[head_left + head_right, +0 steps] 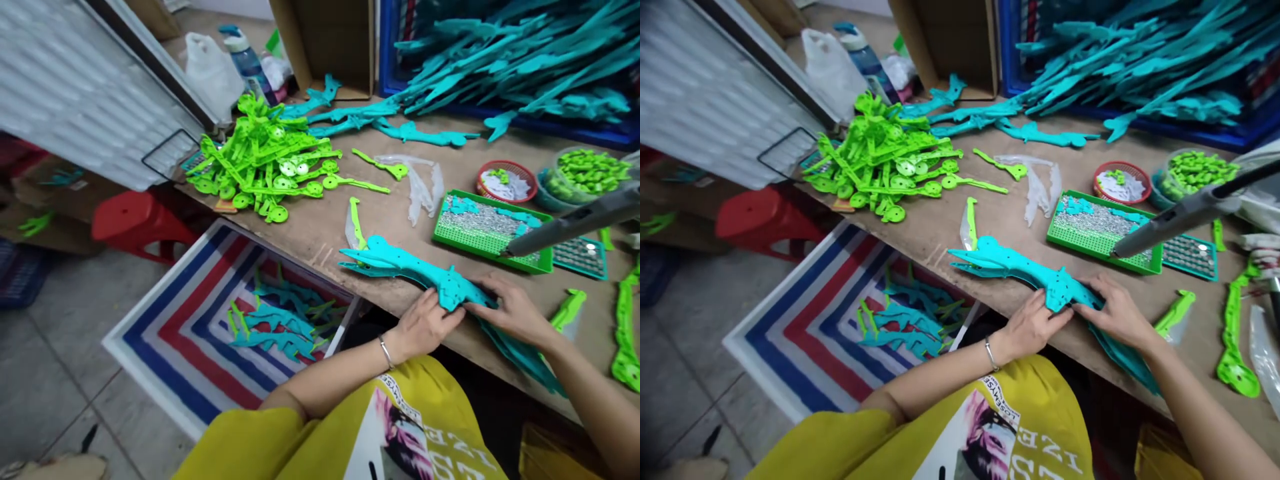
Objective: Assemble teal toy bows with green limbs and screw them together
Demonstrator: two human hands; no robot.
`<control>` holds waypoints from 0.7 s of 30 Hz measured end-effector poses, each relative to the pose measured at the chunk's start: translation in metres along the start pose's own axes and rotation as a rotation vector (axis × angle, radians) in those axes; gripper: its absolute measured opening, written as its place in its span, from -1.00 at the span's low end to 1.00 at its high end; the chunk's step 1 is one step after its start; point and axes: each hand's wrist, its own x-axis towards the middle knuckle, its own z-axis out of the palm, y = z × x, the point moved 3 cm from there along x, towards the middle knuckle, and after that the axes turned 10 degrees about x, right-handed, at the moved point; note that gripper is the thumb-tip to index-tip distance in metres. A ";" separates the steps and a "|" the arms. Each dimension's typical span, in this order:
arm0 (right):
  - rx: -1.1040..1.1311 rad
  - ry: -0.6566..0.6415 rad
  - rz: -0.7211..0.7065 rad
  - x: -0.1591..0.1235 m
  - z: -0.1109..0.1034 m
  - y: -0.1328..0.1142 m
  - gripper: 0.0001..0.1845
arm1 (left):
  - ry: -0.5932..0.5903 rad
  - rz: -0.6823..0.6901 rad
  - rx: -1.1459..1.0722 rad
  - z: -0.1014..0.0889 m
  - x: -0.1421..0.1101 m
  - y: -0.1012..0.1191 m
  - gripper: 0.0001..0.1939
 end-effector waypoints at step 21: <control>-0.051 -0.042 -0.027 -0.006 0.009 0.007 -0.33 | -0.142 -1.079 -0.778 -0.083 -0.044 -0.206 -0.61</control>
